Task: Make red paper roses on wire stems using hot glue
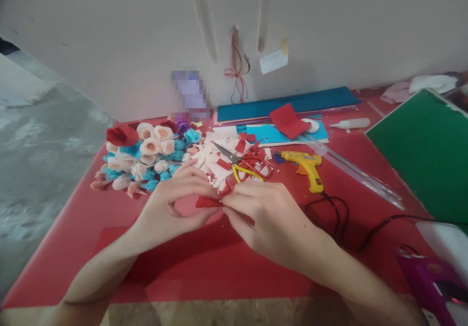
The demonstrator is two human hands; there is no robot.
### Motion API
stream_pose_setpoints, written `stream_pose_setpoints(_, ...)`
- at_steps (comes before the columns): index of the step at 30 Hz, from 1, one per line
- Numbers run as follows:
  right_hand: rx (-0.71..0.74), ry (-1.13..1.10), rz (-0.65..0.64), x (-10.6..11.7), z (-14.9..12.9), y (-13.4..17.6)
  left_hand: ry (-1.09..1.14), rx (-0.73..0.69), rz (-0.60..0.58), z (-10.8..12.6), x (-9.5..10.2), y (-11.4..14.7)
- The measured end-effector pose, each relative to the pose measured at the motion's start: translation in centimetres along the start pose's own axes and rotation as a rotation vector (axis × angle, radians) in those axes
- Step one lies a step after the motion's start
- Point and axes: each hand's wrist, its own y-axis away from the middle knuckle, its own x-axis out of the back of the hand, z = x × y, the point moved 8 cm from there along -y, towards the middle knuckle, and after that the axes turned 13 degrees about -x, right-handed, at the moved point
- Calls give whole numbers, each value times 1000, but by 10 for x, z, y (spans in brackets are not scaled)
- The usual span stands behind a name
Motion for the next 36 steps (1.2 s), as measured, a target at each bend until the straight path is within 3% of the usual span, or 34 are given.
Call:
stream_pose_setpoints(12, -45, -111, -73, -1, 8, -2, 129, 34, 10, -10, -9, 0)
stream_pose_setpoints(20, -53, -227, -113, -2, 14, -8, 264, 145, 4, -19, -18, 3)
stream_pose_setpoints(36, -48, -173, -47, 4, 16, -6, 129, 48, -7, -13, -15, 0)
